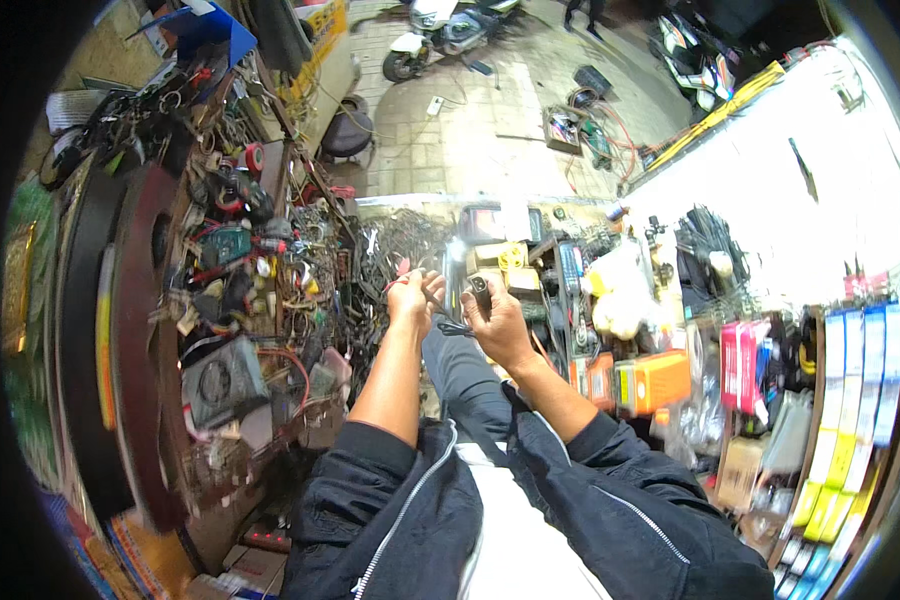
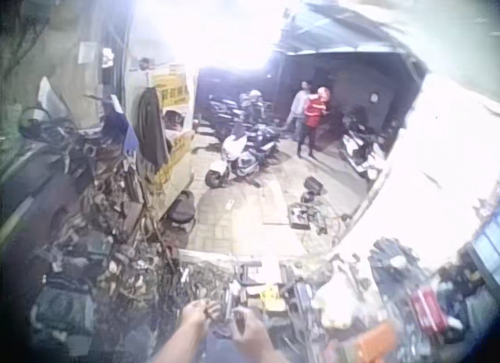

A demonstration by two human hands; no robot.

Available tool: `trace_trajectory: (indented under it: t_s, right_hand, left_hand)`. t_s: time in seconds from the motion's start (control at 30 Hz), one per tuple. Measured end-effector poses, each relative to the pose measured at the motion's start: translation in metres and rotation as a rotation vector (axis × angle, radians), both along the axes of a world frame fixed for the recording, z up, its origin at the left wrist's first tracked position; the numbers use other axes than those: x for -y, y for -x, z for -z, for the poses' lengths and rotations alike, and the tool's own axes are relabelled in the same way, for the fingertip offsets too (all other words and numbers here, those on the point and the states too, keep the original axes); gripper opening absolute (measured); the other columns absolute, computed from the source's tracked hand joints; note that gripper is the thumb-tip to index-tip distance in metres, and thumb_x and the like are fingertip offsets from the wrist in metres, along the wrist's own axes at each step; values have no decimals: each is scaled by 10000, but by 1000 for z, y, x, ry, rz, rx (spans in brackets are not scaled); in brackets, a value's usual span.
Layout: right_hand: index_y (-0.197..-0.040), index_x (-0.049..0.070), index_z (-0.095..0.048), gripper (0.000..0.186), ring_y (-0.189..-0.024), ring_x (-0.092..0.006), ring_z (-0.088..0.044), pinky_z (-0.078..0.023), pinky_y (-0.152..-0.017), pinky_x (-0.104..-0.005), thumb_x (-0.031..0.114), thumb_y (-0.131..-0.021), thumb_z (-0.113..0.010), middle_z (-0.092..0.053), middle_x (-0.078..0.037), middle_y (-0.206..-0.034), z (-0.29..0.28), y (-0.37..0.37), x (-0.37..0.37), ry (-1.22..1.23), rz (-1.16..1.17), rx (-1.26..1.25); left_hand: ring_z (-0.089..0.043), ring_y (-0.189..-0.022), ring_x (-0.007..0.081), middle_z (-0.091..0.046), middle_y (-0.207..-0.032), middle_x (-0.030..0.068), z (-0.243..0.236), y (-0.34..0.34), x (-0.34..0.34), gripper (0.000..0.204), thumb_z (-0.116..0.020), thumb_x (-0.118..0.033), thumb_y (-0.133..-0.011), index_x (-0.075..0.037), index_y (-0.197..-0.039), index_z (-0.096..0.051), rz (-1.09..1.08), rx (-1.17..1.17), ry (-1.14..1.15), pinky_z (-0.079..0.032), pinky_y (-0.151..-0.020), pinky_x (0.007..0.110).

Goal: The person tests wires on a motorcycle with a multimeter, connects wires to a circuit board, and solders components on the board at a cluttered workbench.

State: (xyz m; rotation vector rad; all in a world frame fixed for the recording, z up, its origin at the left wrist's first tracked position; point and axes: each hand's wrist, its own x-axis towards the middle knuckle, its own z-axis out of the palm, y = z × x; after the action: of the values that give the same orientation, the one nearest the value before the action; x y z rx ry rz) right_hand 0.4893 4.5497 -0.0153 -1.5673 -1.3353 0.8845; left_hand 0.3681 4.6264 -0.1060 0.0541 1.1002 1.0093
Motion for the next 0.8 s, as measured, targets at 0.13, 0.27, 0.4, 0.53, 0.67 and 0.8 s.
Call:
trace_trajectory:
  t_s: [0.13, 0.27, 0.4, 0.53, 0.67, 0.8]
  right_hand:
    - [-1004, 22, -532, 217, -693, -345, -610, -473, -632, -378, 158, -860, -620, -616, -203, -788, 66, -4, -136, 60, 11, -49]
    - [-887, 28, -606, 212, -703, -173, -584, -465, -676, -317, 225, -840, -668, -644, -106, -784, 129, -44, -251, 239, 179, -146]
    - [-894, 24, -649, 214, -708, -106, -559, -450, -655, -274, 235, -863, -671, -645, -16, -811, 91, -102, -349, 450, 290, -474]
    - [-1023, 21, -594, 340, -715, -124, -599, -489, -662, -279, 281, -834, -706, -641, -37, -841, 67, -140, -441, 544, 265, -561]
    - [-1204, -34, -478, 594, -902, -135, -565, -484, -784, -290, 241, -767, -771, -597, -67, -968, 61, -196, -538, 196, 374, -378]
    - [-1065, -12, -588, 253, -836, -94, -559, -465, -759, -228, 140, -875, -658, -612, -28, -918, -36, -268, -644, -88, 299, -262]
  left_hand:
    - [-555, -610, 151, -594, -851, 53, 48, -15, -146, 251, -453, -262, -985, -43, -1036, -563, -152, -69, 6, -432, -486, 261]
    - [-388, -469, 64, -521, -642, -49, 24, -26, -280, 285, -444, -369, -985, -123, -971, -590, -55, -83, 20, -305, -416, 188]
    - [-390, -453, 106, -498, -613, 10, -20, -76, -387, 287, -437, -340, -987, -66, -1015, -515, -22, -148, -124, -314, -417, 250]
    - [-355, -453, 104, -410, -582, 0, -49, -110, -480, 121, -496, -210, -952, -93, -976, -480, 56, -228, -338, -293, -419, 263]
    - [-345, -468, 109, -391, -580, 3, -81, -101, -580, 172, -488, -238, -962, -80, -1029, -498, 84, -201, -408, -292, -432, 273]
    - [-359, -458, 97, -388, -576, -8, -74, -75, -658, 188, -468, -245, -972, -71, -1040, -475, 48, -334, -371, -300, -422, 261]
